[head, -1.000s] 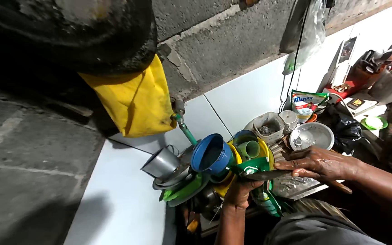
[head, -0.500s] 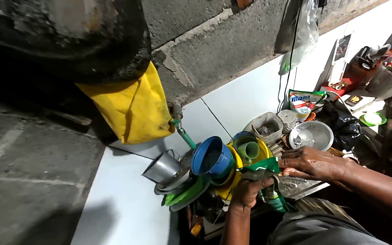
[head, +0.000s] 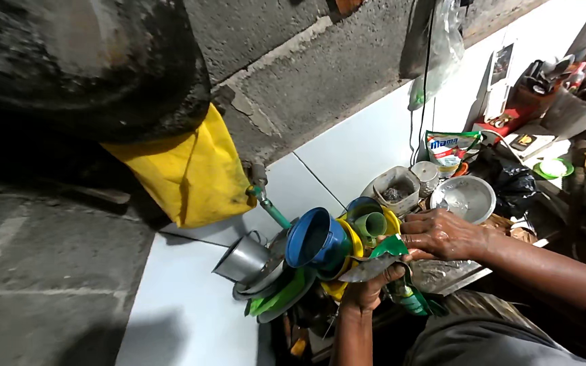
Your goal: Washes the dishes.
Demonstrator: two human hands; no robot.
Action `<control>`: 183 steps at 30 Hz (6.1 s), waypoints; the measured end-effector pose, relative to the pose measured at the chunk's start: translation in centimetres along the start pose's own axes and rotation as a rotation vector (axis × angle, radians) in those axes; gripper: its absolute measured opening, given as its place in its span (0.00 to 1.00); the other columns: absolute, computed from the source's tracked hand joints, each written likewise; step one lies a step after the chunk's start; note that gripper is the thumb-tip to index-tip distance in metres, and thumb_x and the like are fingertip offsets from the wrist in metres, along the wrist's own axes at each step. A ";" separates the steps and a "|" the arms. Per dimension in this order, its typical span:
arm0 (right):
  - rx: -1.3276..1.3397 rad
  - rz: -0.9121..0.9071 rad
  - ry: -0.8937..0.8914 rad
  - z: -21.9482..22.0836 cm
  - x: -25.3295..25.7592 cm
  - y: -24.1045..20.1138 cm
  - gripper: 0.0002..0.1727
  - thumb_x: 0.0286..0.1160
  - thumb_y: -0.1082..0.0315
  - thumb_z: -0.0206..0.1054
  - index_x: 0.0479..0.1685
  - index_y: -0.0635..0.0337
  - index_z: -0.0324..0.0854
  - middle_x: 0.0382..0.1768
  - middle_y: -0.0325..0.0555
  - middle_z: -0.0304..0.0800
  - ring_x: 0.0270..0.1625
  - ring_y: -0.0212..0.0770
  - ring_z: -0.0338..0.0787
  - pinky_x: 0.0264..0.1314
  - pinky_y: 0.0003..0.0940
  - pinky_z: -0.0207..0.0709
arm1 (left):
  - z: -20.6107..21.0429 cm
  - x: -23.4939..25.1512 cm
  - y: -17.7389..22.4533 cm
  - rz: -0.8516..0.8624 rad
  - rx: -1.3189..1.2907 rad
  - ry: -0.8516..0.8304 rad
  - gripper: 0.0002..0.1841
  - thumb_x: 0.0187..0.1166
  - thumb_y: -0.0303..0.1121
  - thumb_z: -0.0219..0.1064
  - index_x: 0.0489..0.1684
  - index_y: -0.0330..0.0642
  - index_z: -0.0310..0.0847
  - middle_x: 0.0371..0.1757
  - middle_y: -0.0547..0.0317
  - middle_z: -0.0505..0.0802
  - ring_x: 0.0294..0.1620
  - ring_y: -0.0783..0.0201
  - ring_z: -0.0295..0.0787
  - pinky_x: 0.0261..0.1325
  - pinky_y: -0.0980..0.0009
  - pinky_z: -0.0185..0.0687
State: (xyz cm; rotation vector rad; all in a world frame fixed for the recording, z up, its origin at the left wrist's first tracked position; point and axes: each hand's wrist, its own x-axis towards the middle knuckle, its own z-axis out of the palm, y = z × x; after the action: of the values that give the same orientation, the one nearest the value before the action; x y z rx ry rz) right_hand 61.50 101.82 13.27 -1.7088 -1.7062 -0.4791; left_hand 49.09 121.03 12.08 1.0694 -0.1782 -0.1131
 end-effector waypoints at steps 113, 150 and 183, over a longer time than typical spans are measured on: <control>0.140 0.303 0.306 -8.4 5.4 17.9 0.18 0.82 0.71 0.66 0.66 0.72 0.80 0.59 0.58 0.87 0.57 0.39 0.90 0.63 0.31 0.85 | -7.0 18.9 -9.3 -0.353 1.031 0.529 0.18 0.81 0.35 0.71 0.60 0.31 0.85 0.61 0.39 0.89 0.65 0.55 0.85 0.73 0.59 0.77; 0.893 1.299 0.172 11.7 -4.2 24.6 0.21 0.86 0.60 0.64 0.71 0.62 0.81 0.62 0.61 0.88 0.62 0.52 0.89 0.69 0.57 0.80 | -8.3 18.5 -1.2 -0.065 0.498 0.535 0.16 0.82 0.27 0.65 0.65 0.34 0.76 0.53 0.51 0.92 0.53 0.62 0.91 0.61 0.61 0.88; 1.442 1.059 0.388 12.4 -3.2 20.2 0.36 0.68 0.77 0.76 0.79 0.61 0.67 0.56 0.54 0.90 0.53 0.45 0.94 0.61 0.44 0.89 | -8.8 21.5 -4.5 -0.261 0.858 0.564 0.21 0.91 0.41 0.57 0.68 0.31 0.75 0.51 0.46 0.91 0.51 0.63 0.91 0.59 0.62 0.87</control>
State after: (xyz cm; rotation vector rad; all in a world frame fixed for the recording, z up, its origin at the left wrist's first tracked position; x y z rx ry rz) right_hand 78.54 109.42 -1.64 -0.9835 -0.3356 0.7261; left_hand 71.88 122.65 5.88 1.9296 0.4705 0.0441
